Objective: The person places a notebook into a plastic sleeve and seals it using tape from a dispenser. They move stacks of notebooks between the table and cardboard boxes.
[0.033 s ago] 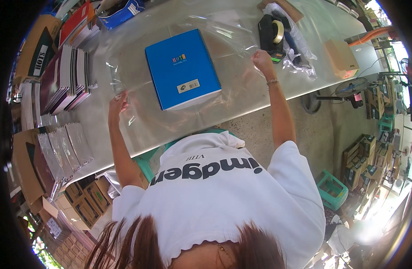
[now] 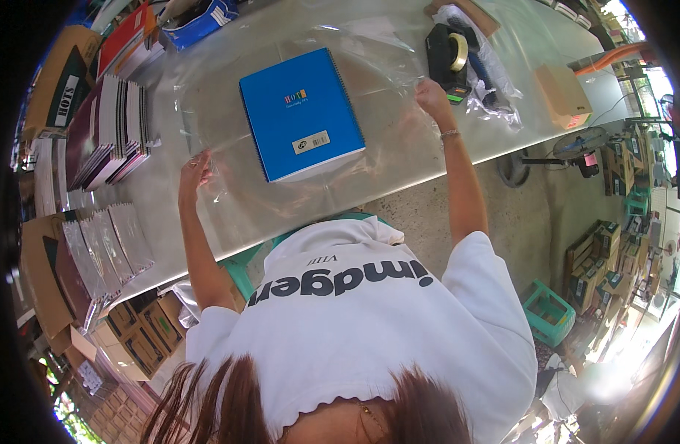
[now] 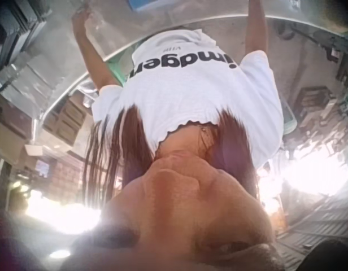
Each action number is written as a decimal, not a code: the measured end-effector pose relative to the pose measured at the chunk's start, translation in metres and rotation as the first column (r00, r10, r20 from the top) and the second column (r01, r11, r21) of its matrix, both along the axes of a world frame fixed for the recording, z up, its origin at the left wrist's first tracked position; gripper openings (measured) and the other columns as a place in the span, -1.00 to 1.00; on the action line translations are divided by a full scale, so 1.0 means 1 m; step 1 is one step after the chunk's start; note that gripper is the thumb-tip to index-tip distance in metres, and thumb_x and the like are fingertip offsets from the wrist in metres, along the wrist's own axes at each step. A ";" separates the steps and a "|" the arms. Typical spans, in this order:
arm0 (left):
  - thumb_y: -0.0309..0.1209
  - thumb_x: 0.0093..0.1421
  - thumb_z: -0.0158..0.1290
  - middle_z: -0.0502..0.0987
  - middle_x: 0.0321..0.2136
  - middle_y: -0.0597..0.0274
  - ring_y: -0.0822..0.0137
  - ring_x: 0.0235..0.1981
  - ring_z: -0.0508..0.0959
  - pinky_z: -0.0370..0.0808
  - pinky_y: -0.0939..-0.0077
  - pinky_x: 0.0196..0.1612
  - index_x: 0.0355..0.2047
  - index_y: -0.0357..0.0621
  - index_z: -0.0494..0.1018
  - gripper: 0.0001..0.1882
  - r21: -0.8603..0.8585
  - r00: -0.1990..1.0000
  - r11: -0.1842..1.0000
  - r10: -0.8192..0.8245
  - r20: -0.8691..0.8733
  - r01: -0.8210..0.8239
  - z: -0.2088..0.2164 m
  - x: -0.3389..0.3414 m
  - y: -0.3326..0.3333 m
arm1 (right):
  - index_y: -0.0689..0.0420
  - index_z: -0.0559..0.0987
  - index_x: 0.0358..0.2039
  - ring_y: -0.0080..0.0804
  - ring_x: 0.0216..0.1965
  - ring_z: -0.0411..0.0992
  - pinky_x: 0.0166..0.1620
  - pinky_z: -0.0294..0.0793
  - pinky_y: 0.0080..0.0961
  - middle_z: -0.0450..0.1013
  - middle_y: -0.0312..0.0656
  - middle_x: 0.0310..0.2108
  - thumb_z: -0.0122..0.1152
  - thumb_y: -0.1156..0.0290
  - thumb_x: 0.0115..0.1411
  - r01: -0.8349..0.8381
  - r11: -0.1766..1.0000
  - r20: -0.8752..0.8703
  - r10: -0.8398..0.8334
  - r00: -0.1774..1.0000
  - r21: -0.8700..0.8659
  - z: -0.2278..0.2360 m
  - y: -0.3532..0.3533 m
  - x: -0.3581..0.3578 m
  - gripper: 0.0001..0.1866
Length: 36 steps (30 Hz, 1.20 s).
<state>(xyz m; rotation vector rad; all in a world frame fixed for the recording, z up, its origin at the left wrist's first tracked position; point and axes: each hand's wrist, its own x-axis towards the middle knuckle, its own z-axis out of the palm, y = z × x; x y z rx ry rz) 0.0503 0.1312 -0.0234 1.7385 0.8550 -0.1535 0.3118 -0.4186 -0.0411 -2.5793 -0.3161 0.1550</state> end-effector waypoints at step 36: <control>-0.25 0.35 -0.16 0.26 -0.67 0.40 0.58 -0.76 0.23 0.18 0.64 -0.67 -0.42 -0.19 0.35 -0.71 -0.065 0.944 0.967 -0.226 0.242 0.248 0.119 0.069 -0.087 | 0.19 0.51 -0.39 -0.61 -0.54 0.42 -0.41 0.46 -0.67 0.43 -0.32 -0.57 0.27 0.25 0.15 -0.004 0.826 -0.624 0.428 0.654 0.563 0.135 0.143 -0.010 -0.75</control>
